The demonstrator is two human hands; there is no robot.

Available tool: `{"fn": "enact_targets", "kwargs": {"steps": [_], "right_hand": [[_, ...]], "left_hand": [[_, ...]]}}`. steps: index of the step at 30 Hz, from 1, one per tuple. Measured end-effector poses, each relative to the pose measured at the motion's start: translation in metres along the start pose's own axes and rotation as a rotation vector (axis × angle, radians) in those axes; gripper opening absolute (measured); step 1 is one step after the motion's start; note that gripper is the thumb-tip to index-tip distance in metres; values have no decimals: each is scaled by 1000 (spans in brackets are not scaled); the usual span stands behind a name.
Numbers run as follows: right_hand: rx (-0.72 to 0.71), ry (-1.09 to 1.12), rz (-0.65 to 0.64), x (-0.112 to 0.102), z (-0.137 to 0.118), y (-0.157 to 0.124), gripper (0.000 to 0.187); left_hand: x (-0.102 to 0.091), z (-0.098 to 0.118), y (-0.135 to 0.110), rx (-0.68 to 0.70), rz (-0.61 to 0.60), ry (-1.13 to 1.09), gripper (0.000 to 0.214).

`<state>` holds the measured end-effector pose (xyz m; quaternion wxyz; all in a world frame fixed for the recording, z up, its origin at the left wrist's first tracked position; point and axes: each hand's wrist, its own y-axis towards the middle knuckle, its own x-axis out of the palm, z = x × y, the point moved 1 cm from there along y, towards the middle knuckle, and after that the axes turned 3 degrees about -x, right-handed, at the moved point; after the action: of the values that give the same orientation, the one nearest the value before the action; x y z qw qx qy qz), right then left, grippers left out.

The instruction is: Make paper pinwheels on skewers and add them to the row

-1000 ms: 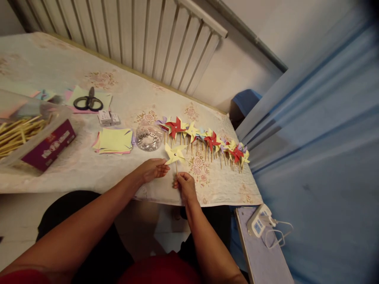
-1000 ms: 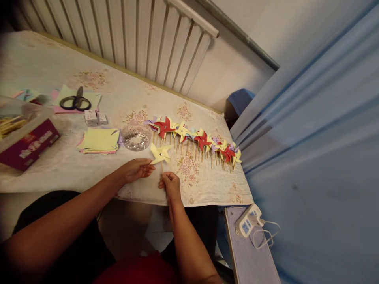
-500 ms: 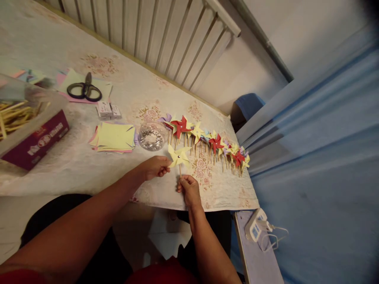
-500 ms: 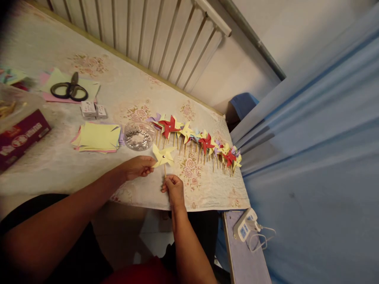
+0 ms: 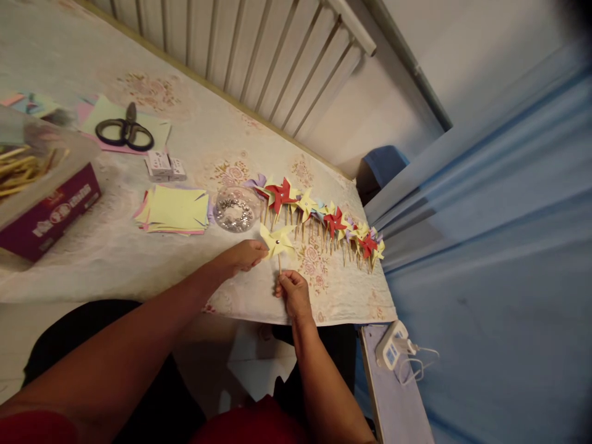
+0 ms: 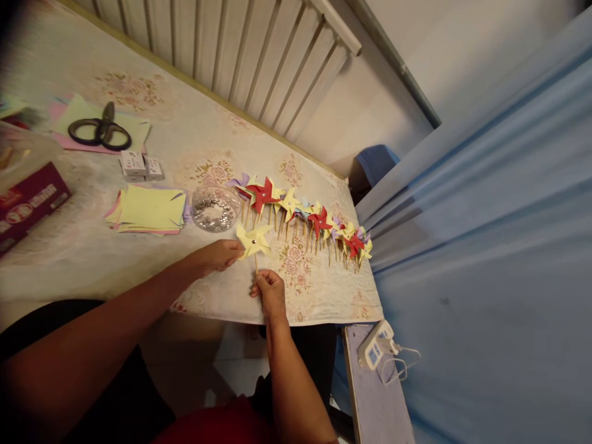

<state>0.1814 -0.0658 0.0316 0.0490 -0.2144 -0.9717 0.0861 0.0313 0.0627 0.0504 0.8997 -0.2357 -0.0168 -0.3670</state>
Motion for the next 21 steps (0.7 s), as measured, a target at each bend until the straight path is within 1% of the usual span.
{"fn": "enact_targets", "kwargs": {"steps": [2,5,8,10,13,17,19,21], "right_hand": [[-5,9,2,0,0,0,21],[-18,35,18,0,-1,0,21],[-24,62,34,-1,-1,0,22],[-32,70,41,-1,-1,0,23],[-43,81,55,0,-2,1,25],[-43,108,73,1,-1,2,25],[-44,112,76,1,-1,2,25],[-45,110,75,1,-2,2,25]], "left_hand": [[1,0,0,18,10,-1,21],[3,1,-2,24,68,-15,22],[6,2,-5,-2,112,-102,25],[8,3,-8,23,148,-139,27],[11,1,-8,117,207,-133,24],[15,-8,-4,300,259,-64,26],[17,-11,-2,350,304,7,24],[20,-11,-3,367,354,81,20]]}}
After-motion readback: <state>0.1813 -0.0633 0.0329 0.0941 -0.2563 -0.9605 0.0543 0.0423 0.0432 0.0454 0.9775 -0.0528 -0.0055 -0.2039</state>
